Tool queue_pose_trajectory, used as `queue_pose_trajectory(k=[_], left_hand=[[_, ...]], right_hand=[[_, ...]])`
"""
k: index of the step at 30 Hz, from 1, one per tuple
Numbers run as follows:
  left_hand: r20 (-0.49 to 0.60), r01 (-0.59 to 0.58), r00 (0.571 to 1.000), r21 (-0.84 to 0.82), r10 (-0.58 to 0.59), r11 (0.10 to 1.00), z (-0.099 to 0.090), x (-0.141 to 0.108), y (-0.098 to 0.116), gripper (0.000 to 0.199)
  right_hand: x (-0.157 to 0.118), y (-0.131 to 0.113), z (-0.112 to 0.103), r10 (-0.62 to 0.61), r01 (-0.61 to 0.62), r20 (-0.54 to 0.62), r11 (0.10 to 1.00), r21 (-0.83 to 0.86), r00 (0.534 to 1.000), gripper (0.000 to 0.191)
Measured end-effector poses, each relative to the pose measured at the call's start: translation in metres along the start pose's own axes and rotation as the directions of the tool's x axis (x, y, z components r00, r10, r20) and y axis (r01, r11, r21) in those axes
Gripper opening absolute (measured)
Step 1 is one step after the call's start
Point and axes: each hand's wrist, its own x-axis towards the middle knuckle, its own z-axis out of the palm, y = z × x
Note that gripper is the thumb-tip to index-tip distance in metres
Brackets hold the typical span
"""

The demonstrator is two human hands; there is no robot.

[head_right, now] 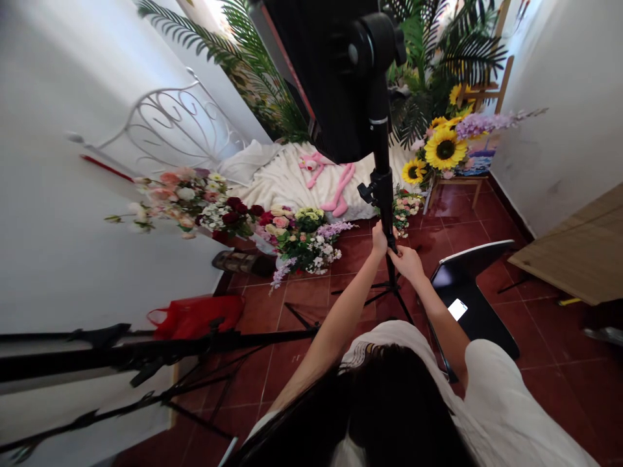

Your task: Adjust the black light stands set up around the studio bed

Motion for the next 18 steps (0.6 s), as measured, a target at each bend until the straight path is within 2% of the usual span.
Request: queue_pose_trajectory(k=[3,6,8,12,18], left_hand=[[0.015,0.019,1.000,-0.013,-0.018,1.000,-0.001,0.001,0.001,0.063],[0.024,0.039,0.999,-0.007,-0.039,0.999,-0.002,0.002,0.003,0.063],[0.028,0.037,0.999,-0.008,-0.037,0.999,-0.002,0.003,0.003,0.063],[0.013,0.030,0.999,0.008,-0.030,1.000,-0.003,0.008,0.004,0.066],[0.004,0.011,1.000,0.081,-0.011,0.997,-0.006,0.029,0.009,0.068]], right_hand=[[0.004,0.001,0.003,0.081,-0.102,0.100,0.969,0.226,0.992,0.062],[0.006,0.003,0.010,0.179,-0.278,0.248,0.847,0.454,0.952,0.064],[0.006,0.006,0.014,0.204,-0.344,0.303,0.767,0.541,0.931,0.064],[0.011,0.008,0.016,0.175,-0.332,0.303,0.719,0.611,0.937,0.061],[0.036,0.006,0.014,0.125,-0.293,0.309,0.751,0.592,0.943,0.060]])
